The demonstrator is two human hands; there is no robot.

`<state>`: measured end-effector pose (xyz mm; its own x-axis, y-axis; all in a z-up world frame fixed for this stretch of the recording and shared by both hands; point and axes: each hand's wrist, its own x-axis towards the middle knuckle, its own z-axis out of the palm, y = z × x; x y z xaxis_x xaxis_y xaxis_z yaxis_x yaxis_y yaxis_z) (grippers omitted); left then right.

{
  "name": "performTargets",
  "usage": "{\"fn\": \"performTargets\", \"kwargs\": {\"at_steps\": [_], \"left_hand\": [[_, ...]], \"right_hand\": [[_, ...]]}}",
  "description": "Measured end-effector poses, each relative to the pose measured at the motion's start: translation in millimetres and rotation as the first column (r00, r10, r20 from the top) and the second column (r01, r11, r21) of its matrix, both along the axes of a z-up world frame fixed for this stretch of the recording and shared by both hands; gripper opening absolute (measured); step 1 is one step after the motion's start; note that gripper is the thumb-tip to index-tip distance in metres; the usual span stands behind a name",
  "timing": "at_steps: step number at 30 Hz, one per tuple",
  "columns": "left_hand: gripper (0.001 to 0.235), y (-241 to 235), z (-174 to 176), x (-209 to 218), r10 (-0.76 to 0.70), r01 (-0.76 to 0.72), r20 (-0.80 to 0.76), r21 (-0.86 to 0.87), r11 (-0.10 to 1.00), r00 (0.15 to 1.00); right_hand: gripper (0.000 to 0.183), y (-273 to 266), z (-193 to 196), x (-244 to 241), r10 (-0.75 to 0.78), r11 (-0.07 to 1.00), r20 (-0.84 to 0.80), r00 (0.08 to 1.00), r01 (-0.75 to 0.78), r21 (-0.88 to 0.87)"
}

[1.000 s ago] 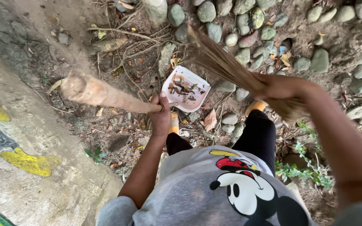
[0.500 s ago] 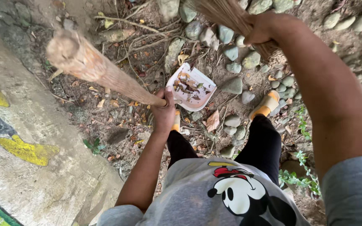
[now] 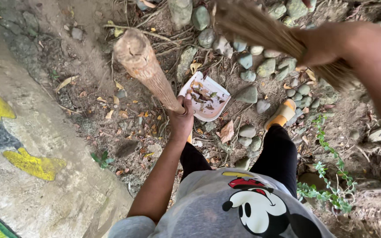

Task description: The person sweeps leaves and debris from a dirt ground using a small hand broom and a dustpan, eventually dumping the contents into a black bin.

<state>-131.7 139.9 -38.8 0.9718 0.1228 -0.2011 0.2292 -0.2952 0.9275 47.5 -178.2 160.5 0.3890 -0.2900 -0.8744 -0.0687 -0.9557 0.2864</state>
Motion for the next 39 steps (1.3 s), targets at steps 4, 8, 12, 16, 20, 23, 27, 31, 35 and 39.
{"fn": "performTargets", "kwargs": {"at_steps": [4, 8, 12, 16, 20, 23, 27, 31, 35, 39], "left_hand": [[0.041, 0, -6, 3, 0.032, -0.035, -0.025, -0.106, 0.994, 0.999], [0.039, 5, 3, 6, 0.060, -0.058, 0.034, -0.063, 0.996, 0.998], [0.037, 6, 11, 6, 0.049, -0.060, -0.094, -0.113, 0.992, 0.994], [0.042, 5, 7, 10, 0.061, -0.062, -0.025, -0.078, 0.995, 0.998], [0.043, 3, 5, 13, 0.069, -0.069, -0.006, -0.138, 0.988, 0.998], [0.042, 2, 8, 14, 0.072, -0.080, -0.061, -0.141, 0.987, 0.996], [0.041, 2, 1, 16, 0.110, -0.137, -0.105, -0.297, 0.945, 0.988], [0.045, 8, -12, 20, 0.074, -0.066, 0.062, -0.116, 0.991, 0.995], [0.038, 14, -10, 16, 0.024, -0.032, -0.072, -0.105, 0.994, 0.997], [0.035, 25, 17, -6, -0.001, -0.004, -0.078, -0.064, 0.998, 0.997]], "right_hand": [[0.072, 16, -81, 30, 0.311, 0.950, 0.205, 0.928, -0.308, -0.044], [0.090, -7, -118, 32, 0.572, 0.817, 0.161, 0.804, -0.540, -0.204], [0.088, -60, -74, 31, 0.553, 0.830, 0.088, 0.829, -0.538, -0.146], [0.090, -98, -26, 11, 0.455, 0.884, 0.016, 0.891, -0.449, -0.129], [0.093, -92, -20, 23, 0.355, 0.931, 0.061, 0.933, -0.347, -0.111], [0.095, -52, -31, 39, 0.362, 0.932, 0.175, 0.916, -0.352, -0.087], [0.057, 7, -57, 2, 0.172, 0.983, 0.074, 0.982, -0.167, -0.073], [0.088, 10, -50, -83, -0.061, 0.998, -0.092, 0.994, 0.063, 0.020], [0.091, -33, -30, -153, -0.081, 0.996, -0.056, 0.995, 0.083, 0.031], [0.096, -37, -52, -179, -0.132, 0.983, 0.140, 0.981, 0.111, 0.147]]}}
